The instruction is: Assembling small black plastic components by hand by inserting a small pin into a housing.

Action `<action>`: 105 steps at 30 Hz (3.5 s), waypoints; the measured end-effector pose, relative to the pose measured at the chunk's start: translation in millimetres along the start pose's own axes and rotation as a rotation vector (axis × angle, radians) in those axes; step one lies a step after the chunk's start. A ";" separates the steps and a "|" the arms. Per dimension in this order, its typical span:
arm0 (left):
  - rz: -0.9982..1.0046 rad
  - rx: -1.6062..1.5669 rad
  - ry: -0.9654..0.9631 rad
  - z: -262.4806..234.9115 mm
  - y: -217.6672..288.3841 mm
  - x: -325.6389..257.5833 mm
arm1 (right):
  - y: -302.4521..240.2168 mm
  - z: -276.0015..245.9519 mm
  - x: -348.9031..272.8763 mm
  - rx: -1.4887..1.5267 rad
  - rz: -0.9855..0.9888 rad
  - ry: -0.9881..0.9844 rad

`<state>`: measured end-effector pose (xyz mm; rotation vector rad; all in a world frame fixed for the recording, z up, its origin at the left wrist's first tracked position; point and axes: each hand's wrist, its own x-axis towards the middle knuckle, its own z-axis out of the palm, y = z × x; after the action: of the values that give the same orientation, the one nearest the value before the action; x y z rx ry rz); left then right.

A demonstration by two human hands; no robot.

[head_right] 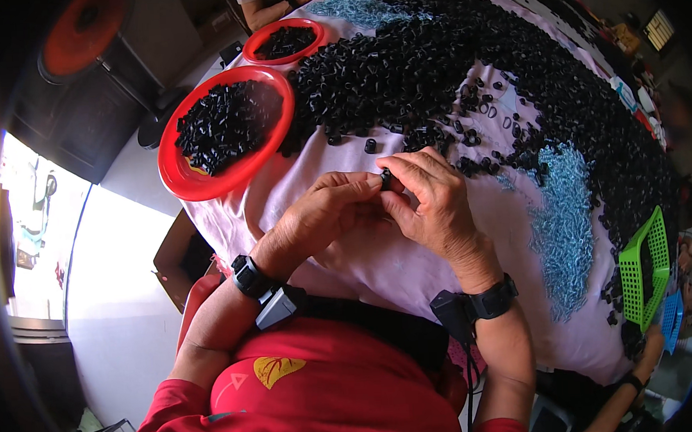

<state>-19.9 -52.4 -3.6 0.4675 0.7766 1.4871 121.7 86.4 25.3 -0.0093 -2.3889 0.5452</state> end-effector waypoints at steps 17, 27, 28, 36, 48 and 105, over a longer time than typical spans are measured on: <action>0.035 0.021 -0.034 -5.6 11.2 -9.8 | -5.7 -1.3 7.3 -0.015 -0.111 0.066; 0.383 0.004 0.194 -0.5 29.2 -10.9 | -1.2 -14.4 -5.0 0.027 0.423 -0.066; 0.458 -0.040 0.270 -4.3 44.2 -16.2 | 9.9 -15.5 -5.6 -0.039 0.464 -0.090; 0.666 -0.511 0.311 -59.2 92.9 -34.3 | 22.3 -15.5 0.9 -0.118 0.307 0.121; 0.027 0.595 0.191 -6.2 46.7 -27.7 | 43.6 -24.3 -10.9 -0.204 0.191 -0.060; -0.269 0.828 -0.183 13.9 27.7 -22.8 | 75.4 -46.0 -23.2 -0.421 0.287 -0.062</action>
<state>-27.5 -70.5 29.5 1.0527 1.2421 0.8086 158.1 169.3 13.2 -0.5332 -2.5362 0.1608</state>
